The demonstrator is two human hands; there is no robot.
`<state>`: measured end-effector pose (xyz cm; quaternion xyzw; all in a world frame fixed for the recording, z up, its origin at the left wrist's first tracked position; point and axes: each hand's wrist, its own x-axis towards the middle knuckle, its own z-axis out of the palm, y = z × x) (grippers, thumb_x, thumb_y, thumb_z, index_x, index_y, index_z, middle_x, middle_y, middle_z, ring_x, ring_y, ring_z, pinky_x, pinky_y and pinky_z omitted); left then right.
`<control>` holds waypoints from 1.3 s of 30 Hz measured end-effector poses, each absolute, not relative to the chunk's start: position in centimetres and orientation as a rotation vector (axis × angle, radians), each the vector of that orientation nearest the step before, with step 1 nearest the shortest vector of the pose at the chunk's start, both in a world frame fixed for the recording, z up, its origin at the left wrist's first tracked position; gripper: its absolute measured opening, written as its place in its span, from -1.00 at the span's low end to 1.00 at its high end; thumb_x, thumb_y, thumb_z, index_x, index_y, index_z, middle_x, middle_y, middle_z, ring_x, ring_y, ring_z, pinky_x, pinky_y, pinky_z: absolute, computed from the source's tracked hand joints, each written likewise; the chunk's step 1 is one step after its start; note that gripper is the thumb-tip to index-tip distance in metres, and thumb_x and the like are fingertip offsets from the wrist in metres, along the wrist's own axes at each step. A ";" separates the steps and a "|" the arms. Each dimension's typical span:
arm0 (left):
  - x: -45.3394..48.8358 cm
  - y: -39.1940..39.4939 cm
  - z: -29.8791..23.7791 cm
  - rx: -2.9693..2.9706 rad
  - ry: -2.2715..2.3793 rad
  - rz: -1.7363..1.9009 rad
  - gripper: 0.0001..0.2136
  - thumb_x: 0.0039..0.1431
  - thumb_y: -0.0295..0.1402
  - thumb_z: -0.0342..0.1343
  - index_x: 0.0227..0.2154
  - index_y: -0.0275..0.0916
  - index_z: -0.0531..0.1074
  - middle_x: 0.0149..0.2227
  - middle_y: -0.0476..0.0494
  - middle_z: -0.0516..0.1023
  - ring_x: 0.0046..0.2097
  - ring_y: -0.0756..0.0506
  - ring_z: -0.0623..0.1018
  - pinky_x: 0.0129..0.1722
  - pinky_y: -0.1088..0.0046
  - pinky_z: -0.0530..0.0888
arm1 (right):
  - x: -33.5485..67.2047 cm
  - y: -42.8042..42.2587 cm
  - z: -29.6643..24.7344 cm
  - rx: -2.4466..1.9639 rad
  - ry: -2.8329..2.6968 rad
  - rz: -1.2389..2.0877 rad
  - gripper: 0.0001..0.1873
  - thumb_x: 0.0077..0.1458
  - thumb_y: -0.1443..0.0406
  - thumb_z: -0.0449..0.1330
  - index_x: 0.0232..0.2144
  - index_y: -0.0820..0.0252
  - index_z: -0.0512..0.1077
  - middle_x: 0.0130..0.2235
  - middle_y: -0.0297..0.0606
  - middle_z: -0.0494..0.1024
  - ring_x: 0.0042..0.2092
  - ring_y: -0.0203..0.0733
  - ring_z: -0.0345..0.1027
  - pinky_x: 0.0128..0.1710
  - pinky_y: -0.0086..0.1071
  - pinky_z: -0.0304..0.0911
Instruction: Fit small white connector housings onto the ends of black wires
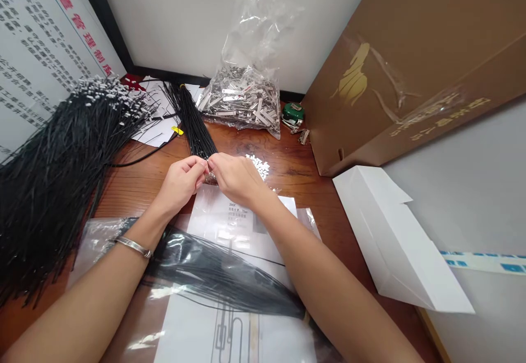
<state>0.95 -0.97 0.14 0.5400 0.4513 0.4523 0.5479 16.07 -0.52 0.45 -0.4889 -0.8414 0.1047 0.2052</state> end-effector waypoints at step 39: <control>1.1 -0.4 -0.3 1.319 1.079 1.168 -0.88 0.12 -0.42 0.05 -0.51 -0.27 0.31 -0.62 0.09 0.26 -0.57 0.10 0.21 -0.57 0.58 0.16 | 14.4 -0.5 -1.4 -1.363 -1.918 0.486 -0.69 0.22 0.28 -0.02 -0.58 0.16 0.17 -0.55 -0.40 0.29 -0.49 -0.34 0.07 -0.43 -0.39 -0.08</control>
